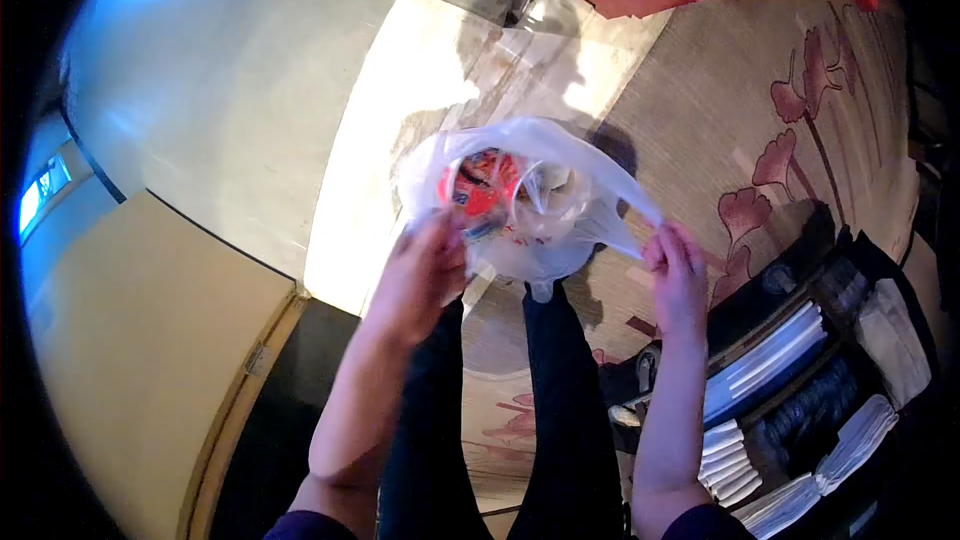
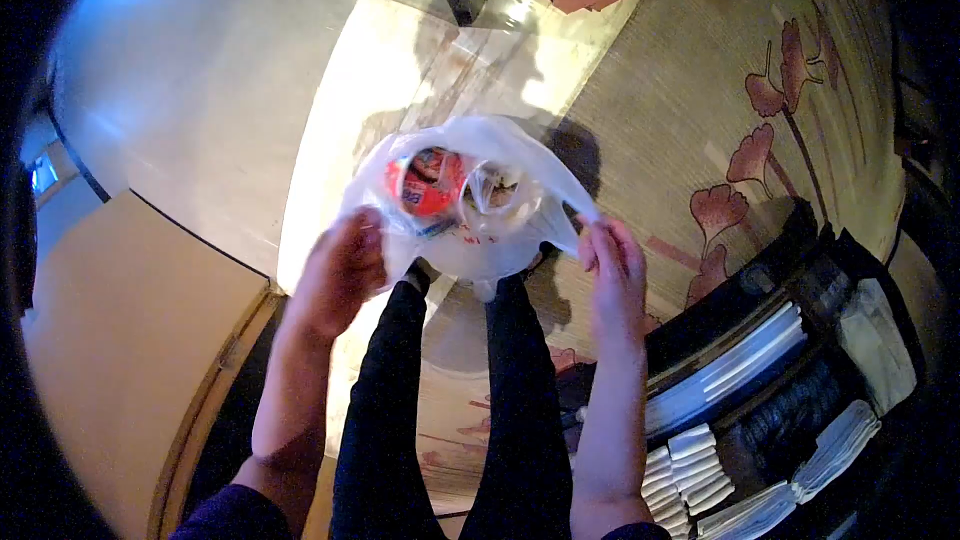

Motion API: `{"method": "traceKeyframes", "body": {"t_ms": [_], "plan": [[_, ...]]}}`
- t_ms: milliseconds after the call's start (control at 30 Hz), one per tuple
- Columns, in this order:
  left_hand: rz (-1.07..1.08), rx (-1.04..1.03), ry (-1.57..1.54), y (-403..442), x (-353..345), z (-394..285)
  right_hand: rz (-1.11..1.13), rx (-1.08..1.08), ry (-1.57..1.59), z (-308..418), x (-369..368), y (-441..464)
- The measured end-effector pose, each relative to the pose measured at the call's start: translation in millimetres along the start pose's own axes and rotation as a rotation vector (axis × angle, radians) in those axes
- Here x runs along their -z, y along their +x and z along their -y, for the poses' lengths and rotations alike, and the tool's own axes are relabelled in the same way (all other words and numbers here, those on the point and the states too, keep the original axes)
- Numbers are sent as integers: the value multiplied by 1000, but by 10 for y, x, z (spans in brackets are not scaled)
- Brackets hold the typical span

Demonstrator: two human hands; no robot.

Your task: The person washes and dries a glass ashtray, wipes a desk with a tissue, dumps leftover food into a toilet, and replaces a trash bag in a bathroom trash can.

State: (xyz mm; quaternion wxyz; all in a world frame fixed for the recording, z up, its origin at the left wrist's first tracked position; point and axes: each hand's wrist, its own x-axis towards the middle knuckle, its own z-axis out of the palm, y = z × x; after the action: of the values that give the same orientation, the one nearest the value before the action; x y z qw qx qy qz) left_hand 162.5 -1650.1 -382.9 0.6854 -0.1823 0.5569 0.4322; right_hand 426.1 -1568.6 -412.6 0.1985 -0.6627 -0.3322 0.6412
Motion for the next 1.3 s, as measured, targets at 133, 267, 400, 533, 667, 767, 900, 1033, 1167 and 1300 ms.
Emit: {"method": "traceKeyframes", "body": {"t_ms": [133, 267, 400, 533, 667, 767, 900, 1033, 1167, 1300], "plan": [[46, -80, -60, -491, -91, -408, -81, 78, 250, 572, 88, -189], [76, -242, 63, -478, -425, -603, -96, 191, 311, 1062, 118, -197], [66, -548, 481, -163, -606, -750, -33, 247, 348, 1376, 151, 65], [62, -445, 233, 323, -735, -707, -43, 284, 323, 1478, 140, 363], [108, -510, 342, 847, -845, -616, -60, 267, 172, 1344, 191, 989], [98, -589, 490, 982, -956, -657, 0, 255, 85, 1403, 204, 1270], [-69, -665, 563, 987, -978, -635, 64, 283, 29, 1437, 245, 1268], [-780, -1517, 1019, 809, -1100, -452, 59, 311, 120, 1386, 338, 1182], [70, -821, 914, 1260, -1459, -98, 72, 329, 205, 1398, 368, 1019], [-476, -838, 1215, 2933, -1400, 17, 124, 345, 246, 1356, 490, 1036]]}}
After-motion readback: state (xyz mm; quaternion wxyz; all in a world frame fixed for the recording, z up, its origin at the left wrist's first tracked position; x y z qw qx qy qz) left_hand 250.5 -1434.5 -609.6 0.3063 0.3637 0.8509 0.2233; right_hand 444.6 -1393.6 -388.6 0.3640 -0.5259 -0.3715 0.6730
